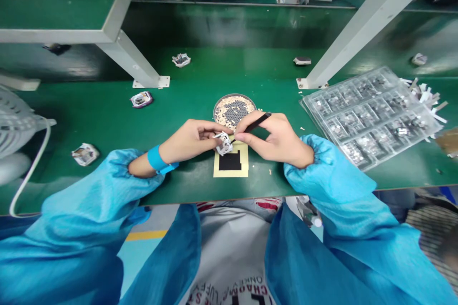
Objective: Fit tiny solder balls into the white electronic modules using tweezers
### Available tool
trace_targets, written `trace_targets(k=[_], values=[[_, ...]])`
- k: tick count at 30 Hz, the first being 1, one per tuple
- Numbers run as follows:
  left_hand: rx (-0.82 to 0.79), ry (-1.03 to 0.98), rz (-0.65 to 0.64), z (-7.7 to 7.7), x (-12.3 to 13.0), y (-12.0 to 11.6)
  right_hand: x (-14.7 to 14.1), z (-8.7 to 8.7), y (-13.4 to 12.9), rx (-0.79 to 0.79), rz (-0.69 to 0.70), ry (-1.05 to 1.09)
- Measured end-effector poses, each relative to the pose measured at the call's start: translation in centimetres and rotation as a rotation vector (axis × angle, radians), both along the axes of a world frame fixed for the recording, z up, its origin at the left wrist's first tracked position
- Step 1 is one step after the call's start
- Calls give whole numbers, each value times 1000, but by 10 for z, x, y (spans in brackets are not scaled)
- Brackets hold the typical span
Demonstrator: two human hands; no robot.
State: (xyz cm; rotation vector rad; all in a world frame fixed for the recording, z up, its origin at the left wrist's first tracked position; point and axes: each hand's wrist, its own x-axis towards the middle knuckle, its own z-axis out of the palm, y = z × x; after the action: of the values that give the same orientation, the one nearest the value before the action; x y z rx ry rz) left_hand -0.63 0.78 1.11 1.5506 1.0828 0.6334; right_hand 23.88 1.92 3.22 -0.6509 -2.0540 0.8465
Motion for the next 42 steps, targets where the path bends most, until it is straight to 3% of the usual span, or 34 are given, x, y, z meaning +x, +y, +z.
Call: trace_targets(k=[7, 12, 17, 21, 24, 28, 31, 38, 42], values=[[81, -25, 66, 0, -2, 2, 4, 3, 12, -303, 54, 83], [9, -79, 99, 2, -2, 4, 7, 8, 14, -389, 108, 120], [-140, -217, 98, 9, -2, 5, 0, 4, 5, -296, 20, 270], [-217, -317, 95, 9, -1, 4, -7, -2, -1, -134, -84, 239], [-219, -335, 93, 7, -2, 4, -10, -5, -3, -7, -104, 189], [-193, -343, 94, 5, -2, 4, -10, -7, -3, 45, -78, 157], [-178, -331, 88, 6, -2, 5, -9, -7, -1, 0, -56, 142], [-204, -253, 117, 7, -1, 0, -7, 7, -1, -267, -117, 271], [-257, -281, 115, 6, -2, -1, 31, 14, -2, -308, -231, 356]])
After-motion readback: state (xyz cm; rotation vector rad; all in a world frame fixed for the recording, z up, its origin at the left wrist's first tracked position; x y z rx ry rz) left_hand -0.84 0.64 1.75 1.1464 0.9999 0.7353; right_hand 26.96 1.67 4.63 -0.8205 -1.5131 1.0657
